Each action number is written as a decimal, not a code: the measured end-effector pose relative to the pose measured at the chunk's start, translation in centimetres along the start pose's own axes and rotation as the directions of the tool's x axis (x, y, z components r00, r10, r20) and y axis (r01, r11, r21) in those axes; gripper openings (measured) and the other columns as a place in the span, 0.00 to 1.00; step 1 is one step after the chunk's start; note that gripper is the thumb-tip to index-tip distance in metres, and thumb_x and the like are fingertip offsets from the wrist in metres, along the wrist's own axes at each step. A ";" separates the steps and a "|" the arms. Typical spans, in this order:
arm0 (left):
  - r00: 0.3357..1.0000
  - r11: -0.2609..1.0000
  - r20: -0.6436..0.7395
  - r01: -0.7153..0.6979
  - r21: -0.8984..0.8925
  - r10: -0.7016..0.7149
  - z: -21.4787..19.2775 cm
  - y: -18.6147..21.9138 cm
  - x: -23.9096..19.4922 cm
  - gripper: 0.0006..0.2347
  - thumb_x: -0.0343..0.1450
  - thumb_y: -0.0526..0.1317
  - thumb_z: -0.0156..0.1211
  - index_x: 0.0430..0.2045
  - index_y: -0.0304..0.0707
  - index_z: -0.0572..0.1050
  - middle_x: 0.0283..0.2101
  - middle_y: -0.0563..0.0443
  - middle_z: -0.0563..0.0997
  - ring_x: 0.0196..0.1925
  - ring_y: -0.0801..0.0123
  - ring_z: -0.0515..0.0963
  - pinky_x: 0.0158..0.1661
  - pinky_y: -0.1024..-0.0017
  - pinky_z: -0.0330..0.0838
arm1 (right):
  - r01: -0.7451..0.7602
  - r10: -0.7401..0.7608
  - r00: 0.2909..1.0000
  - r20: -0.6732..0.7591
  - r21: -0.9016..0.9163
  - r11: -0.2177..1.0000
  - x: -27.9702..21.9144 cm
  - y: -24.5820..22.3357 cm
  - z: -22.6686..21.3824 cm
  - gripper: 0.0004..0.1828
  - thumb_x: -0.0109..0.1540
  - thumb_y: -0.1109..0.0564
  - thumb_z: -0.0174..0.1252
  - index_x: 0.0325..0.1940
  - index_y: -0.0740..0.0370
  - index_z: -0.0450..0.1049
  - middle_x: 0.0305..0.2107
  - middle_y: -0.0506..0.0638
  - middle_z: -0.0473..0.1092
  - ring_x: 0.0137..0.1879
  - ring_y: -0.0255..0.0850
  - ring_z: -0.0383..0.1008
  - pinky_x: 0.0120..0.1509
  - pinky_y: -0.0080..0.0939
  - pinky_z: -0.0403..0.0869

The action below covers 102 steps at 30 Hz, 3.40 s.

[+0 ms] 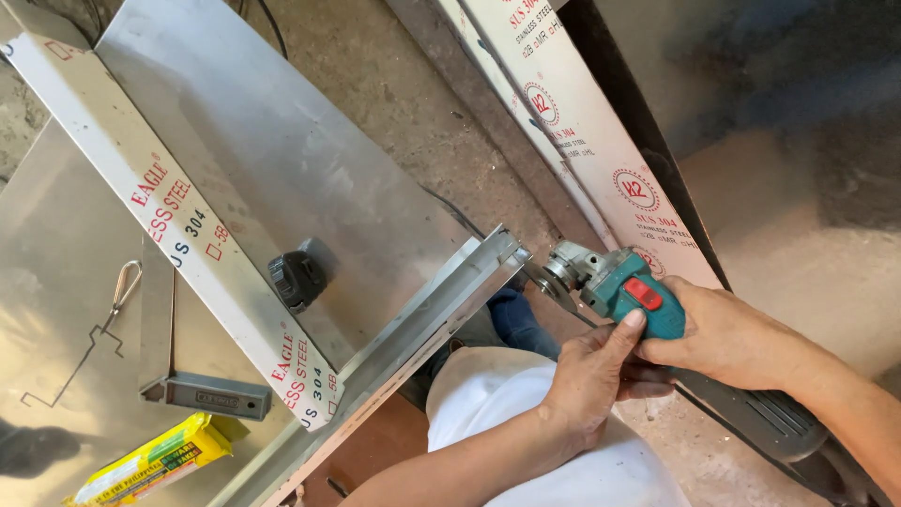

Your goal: The person is measuring, marking, and cutting a stainless steel profile using a square, a scribe, and an angle grinder.

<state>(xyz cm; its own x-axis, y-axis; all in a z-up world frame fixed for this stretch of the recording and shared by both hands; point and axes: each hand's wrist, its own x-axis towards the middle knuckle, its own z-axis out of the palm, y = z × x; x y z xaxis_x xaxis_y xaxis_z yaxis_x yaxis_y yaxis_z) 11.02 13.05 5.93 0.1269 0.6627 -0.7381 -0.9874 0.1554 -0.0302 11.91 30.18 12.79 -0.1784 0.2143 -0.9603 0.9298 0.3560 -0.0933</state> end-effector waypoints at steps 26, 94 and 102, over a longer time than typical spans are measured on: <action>0.999 0.996 -0.021 -0.050 -0.080 0.049 -0.3 0.5 0.0 0.22 0.77 0.53 0.59 0.43 0.24 0.75 0.37 0.42 0.82 0.35 0.61 0.84 0.40 0.69 0.84 | -0.033 0.033 0.999 0.010 -0.006 0.999 0.8 -1.6 0.0 0.34 0.53 0.45 0.74 0.57 0.58 0.70 0.38 0.55 0.77 0.42 0.43 0.81 0.49 0.45 0.80; 0.991 0.989 0.035 -0.127 -0.075 0.130 -1.7 -0.8 1.4 0.23 0.75 0.55 0.60 0.45 0.25 0.76 0.38 0.45 0.81 0.37 0.64 0.83 0.43 0.68 0.82 | -0.071 0.038 0.978 -0.203 -0.158 0.985 0.5 -0.6 1.8 0.37 0.49 0.43 0.70 0.58 0.59 0.70 0.38 0.59 0.78 0.43 0.49 0.80 0.49 0.48 0.79; 0.991 0.988 0.027 -0.130 -0.083 0.132 -1.6 -0.8 1.3 0.23 0.75 0.55 0.61 0.45 0.25 0.76 0.37 0.46 0.81 0.36 0.63 0.83 0.42 0.69 0.81 | -0.079 0.050 0.977 -0.208 -0.133 0.988 0.5 -0.5 1.9 0.35 0.49 0.43 0.70 0.55 0.60 0.70 0.34 0.58 0.77 0.38 0.48 0.82 0.46 0.48 0.79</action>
<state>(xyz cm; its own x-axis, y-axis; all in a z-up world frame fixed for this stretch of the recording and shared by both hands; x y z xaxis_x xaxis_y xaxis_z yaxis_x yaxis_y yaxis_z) 11.85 12.59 3.95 -0.0023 0.6968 -0.7172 -0.9999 0.0068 0.0099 11.97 28.36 11.88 -0.1943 0.4166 -0.8881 0.8898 0.4560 0.0193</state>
